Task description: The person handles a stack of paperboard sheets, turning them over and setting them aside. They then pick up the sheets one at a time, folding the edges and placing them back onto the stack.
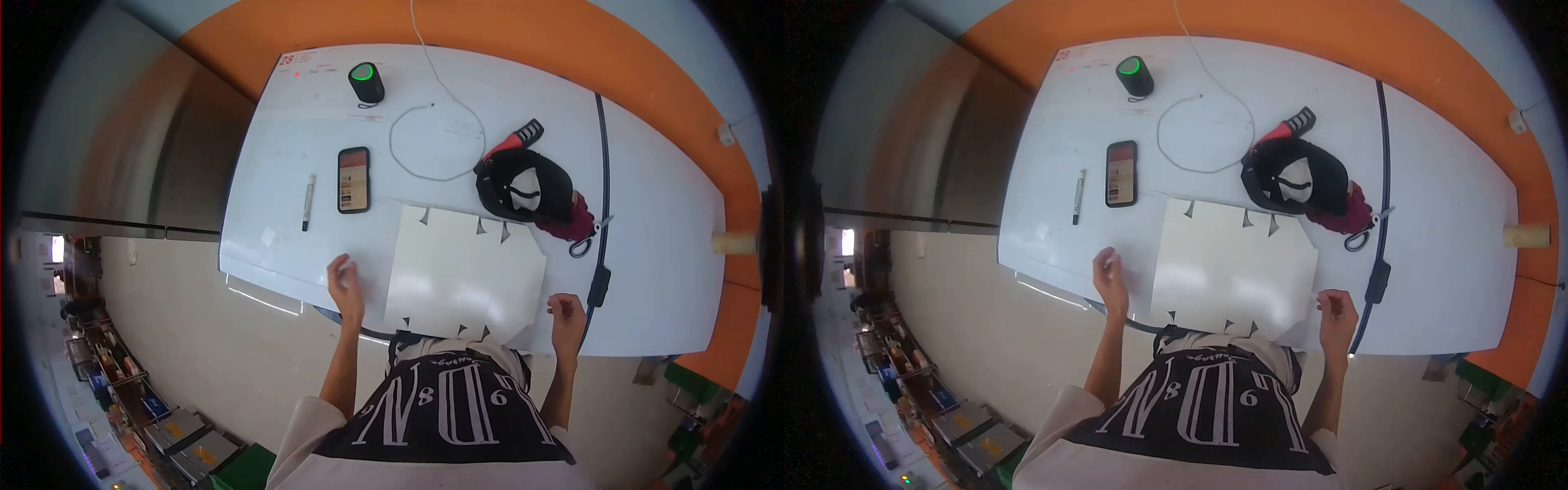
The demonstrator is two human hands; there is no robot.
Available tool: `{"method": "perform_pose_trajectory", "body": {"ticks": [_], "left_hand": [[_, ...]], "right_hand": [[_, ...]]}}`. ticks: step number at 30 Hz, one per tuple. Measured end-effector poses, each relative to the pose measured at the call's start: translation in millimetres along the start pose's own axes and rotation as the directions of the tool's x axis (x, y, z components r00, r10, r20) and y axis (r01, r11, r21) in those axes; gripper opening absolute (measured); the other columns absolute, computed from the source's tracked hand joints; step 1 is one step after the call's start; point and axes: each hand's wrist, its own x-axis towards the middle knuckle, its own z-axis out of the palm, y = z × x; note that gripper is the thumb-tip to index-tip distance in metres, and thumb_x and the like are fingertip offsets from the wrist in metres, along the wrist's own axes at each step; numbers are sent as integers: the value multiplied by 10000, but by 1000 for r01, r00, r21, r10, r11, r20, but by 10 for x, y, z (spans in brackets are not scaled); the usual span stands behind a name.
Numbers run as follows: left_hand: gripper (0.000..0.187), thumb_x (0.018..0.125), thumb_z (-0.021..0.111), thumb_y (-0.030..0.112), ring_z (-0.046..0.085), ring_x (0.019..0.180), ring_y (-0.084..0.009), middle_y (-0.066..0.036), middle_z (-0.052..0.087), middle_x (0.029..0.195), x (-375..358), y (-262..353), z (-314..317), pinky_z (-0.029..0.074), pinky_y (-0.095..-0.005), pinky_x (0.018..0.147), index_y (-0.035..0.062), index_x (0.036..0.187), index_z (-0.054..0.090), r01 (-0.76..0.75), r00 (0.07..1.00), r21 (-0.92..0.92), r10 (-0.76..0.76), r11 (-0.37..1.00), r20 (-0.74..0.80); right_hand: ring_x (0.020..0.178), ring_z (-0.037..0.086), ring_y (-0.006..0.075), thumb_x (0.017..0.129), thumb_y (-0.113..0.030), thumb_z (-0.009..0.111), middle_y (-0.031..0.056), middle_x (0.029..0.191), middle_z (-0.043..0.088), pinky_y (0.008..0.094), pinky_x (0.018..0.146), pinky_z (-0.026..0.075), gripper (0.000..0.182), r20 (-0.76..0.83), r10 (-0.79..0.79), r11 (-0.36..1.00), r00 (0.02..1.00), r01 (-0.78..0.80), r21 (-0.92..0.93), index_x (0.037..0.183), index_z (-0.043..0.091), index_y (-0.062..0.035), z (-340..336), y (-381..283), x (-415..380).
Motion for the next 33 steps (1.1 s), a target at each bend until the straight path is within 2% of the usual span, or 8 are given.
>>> {"method": "perform_pose_trajectory", "body": {"ticks": [3,5,7,9,12,18,21,33], "left_hand": [[173,1012,687,74,680,919,-133,-76,757,1051,-397,385,177,543,-291,873,-3,1161,728,42,863,-111,20,993,505],[260,1067,624,135,693,982,-166,-105,752,1135,-689,929,376,557,-324,931,-37,1237,719,382,581,-81,-171,921,796],[408,1093,603,241,727,1105,-253,-184,739,1197,-847,1256,490,572,-384,1042,-78,1345,635,722,356,-86,-263,686,897],[454,1100,591,272,711,1162,-276,-213,715,1238,-956,1231,545,567,-399,1075,-106,1350,611,877,246,-67,-327,475,913],[422,1097,594,234,691,1203,-268,-218,686,1298,-997,1171,470,556,-394,1102,-106,1346,614,939,241,-128,-344,319,908],[353,1078,629,181,709,1156,-224,-171,710,1257,-1045,1062,328,571,-345,1083,-77,1317,662,907,326,-170,-386,386,863],[351,1078,632,199,719,1122,-214,-157,722,1232,-1138,1120,300,579,-342,1066,-67,1304,674,835,366,-124,-374,536,852],[334,1084,624,236,730,1048,-225,-146,733,1135,-1243,1122,418,601,-370,1029,-63,1216,693,780,373,-84,-353,621,858]], "right_hand": [[848,723,146,982,-57,730,81,948,759,293,814,594,103,39,-137,990,990,136,29,1054,697,10,330,-411,-68],[848,738,155,950,-16,749,106,953,777,300,814,586,97,69,-225,972,972,229,-60,1041,744,17,606,-710,-169],[848,752,210,933,-4,756,135,969,774,322,798,592,113,127,-388,911,913,401,-93,1044,756,16,844,-994,-275],[852,754,249,921,8,755,146,974,771,343,789,598,128,155,-495,854,855,512,-96,1048,757,14,994,-1038,-341],[874,751,310,895,25,750,155,992,764,381,779,606,155,247,-624,751,742,656,-72,1049,760,10,1068,-993,-387],[1039,685,331,875,4,735,128,1092,720,422,893,564,166,510,-657,654,555,757,19,1041,739,-8,1056,-975,-396],[1073,662,324,900,-6,729,125,1116,691,414,920,543,145,526,-571,763,630,643,59,1045,724,-10,1045,-988,-426],[923,753,232,922,9,756,146,1045,760,360,843,598,261,525,-337,941,782,260,217,1182,740,-13,982,-808,-294]]}}
